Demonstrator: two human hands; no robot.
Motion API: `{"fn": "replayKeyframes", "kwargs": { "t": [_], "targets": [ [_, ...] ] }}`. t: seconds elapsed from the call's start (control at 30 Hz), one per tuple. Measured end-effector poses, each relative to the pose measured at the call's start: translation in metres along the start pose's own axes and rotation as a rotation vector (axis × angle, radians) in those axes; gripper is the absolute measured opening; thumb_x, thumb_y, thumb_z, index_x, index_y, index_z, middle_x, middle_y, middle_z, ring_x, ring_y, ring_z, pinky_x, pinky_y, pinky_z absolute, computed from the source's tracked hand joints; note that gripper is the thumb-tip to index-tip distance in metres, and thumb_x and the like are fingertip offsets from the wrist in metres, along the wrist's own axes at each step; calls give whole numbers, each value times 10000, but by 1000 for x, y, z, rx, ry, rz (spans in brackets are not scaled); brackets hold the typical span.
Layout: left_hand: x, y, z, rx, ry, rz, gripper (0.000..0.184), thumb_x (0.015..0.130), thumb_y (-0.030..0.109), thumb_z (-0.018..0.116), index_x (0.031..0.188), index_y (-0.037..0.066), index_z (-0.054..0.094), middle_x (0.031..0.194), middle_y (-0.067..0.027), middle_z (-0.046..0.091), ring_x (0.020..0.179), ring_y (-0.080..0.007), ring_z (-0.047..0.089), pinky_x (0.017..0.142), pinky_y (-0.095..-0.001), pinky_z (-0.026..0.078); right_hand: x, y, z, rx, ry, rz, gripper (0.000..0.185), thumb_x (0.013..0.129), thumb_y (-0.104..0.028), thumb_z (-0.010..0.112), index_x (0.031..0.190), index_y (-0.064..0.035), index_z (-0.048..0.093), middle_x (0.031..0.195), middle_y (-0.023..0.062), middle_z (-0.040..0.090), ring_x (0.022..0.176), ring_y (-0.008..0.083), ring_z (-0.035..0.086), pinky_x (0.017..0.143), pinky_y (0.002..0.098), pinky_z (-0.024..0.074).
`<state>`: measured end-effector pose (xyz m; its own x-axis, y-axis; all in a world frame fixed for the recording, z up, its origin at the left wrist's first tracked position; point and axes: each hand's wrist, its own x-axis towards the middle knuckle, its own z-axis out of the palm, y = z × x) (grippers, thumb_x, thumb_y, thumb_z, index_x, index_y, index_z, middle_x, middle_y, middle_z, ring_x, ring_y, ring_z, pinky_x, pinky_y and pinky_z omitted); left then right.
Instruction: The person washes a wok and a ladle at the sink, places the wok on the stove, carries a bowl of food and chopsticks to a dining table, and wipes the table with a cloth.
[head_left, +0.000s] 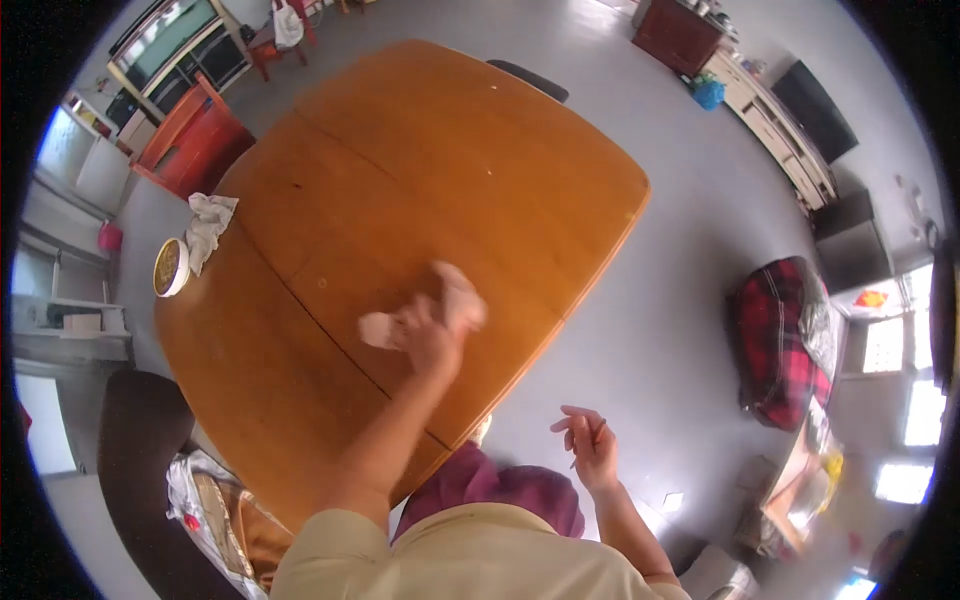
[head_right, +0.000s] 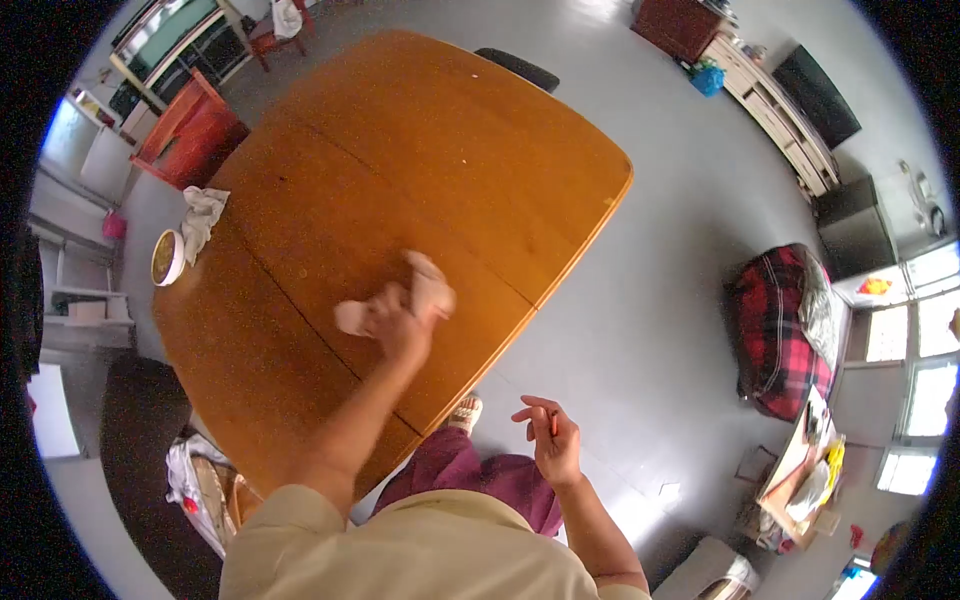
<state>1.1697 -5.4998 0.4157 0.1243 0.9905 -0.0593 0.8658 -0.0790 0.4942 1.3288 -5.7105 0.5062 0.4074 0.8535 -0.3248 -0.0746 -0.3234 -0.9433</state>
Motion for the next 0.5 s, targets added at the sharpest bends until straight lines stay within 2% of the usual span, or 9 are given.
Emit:
{"fn": "replayKeyframes", "kwargs": {
  "t": [0.03, 0.07, 0.13, 0.2, 0.3, 0.4, 0.5],
  "targets": [
    [-14, 12, 18, -33, -90, 106, 656, 764, 334, 647, 1282, 22, 393, 1338, -188, 289, 1212, -416, 302, 969, -573, 246, 11, -4, -6, -3, -40, -25, 243, 962, -134, 392, 1068, 24, 544, 788, 61, 632, 584, 48, 418, 543, 184, 386],
    [-36, 25, 39, 178, -39, 252, 525, 759, 351, 640, 1183, 61, 531, 1340, -158, 297, 1211, -413, 306, 961, -596, 217, 21, -8, -13, -6, -80, -49, 245, 962, -135, 391, 1073, 22, 542, 790, 60, 632, 582, 48, 417, 541, 185, 386],
    [-62, 52, 50, 192, -131, 281, 404, 755, 365, 639, 1100, 155, 614, 1331, -127, 307, 1195, -380, 321, 943, -579, 214, 43, -8, -32, 0, -164, -122, 243, 962, -129, 388, 1084, 18, 539, 796, 57, 631, 572, 48, 423, 535, 192, 396],
    [-69, 58, 47, 181, -156, 264, 452, 797, 337, 583, 1230, 235, 502, 1307, -138, 346, 1178, -364, 357, 924, -581, 248, 60, -11, -51, -40, -243, -164, 240, 960, -122, 391, 1089, 19, 537, 799, 55, 631, 570, 50, 431, 534, 199, 402],
    [-74, 45, 66, 199, 54, 386, 432, 805, 317, 565, 1228, 274, 492, 1280, -151, 351, 1167, -366, 360, 918, -558, 268, 95, -15, -94, -145, -394, -141, 234, 956, -108, 397, 1098, 21, 531, 805, 54, 630, 580, 53, 441, 542, 209, 410],
    [-72, 52, 65, 279, 98, 292, 405, 810, 299, 553, 1211, 285, 505, 1278, -161, 339, 1147, -378, 369, 913, -546, 281, 128, -29, -130, -204, -435, -98, 234, 956, -103, 393, 1097, 21, 533, 801, 54, 629, 587, 55, 440, 553, 212, 413],
    [-46, 63, 61, 270, 128, 104, 412, 840, 302, 518, 1248, 271, 469, 1283, -145, 333, 1182, -357, 321, 934, -538, 252, 155, -38, -149, -157, -454, -119, 234, 959, -113, 390, 1082, 19, 539, 786, 59, 628, 583, 55, 436, 551, 203, 405]
  ]
}}
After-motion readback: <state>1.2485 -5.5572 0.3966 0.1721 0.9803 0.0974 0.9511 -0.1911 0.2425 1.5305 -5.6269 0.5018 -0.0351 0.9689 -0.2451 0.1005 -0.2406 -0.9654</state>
